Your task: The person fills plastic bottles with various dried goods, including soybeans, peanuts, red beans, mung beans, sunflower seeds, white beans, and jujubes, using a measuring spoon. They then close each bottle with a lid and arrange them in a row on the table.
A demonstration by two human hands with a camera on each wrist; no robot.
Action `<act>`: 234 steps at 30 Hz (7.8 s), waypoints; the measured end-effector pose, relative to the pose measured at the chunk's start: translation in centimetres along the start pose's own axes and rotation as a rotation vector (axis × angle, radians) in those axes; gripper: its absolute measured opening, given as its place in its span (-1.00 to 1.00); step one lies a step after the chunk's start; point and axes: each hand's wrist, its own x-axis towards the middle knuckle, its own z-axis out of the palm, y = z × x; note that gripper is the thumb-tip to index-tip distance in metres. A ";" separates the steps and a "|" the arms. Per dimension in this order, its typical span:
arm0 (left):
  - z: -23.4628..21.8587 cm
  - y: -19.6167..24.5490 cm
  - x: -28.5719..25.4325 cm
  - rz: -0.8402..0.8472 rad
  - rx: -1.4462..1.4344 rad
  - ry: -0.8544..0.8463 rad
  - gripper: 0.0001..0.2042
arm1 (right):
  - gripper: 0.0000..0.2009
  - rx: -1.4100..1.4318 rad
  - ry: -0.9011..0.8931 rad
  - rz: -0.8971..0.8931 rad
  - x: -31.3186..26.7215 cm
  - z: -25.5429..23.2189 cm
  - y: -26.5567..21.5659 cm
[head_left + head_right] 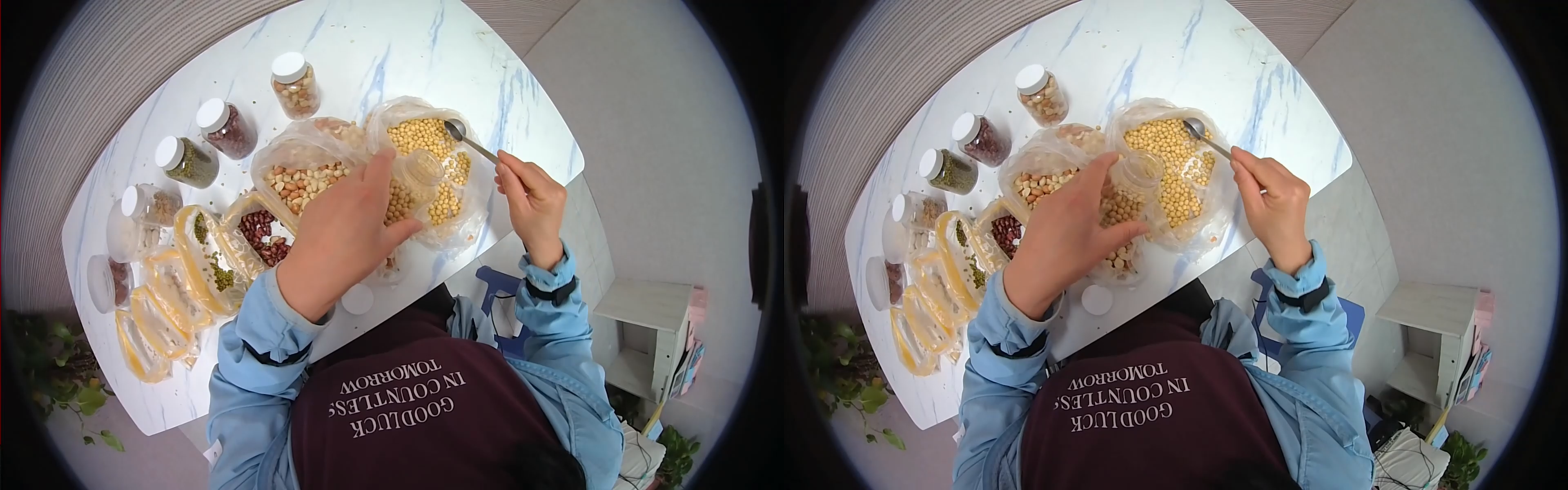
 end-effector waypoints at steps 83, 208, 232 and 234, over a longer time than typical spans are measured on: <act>-0.2 0.3 0.1 -0.019 -0.007 -0.026 -0.33 | -0.78 0.599 -0.202 0.701 -2.5 -0.1 0.1; -0.6 0.6 -0.4 0.077 -0.010 0.043 -0.34 | -0.78 -0.160 -0.174 -0.809 0.1 -5.6 -6.7; -3.9 -0.8 -0.6 -0.002 -0.017 0.245 -0.27 | -0.86 0.227 -0.216 0.267 -1.7 -0.5 -2.0; -3.6 -0.6 -0.6 -0.025 -0.018 0.241 -0.27 | -0.85 0.333 -0.221 0.265 -1.1 0.4 -1.2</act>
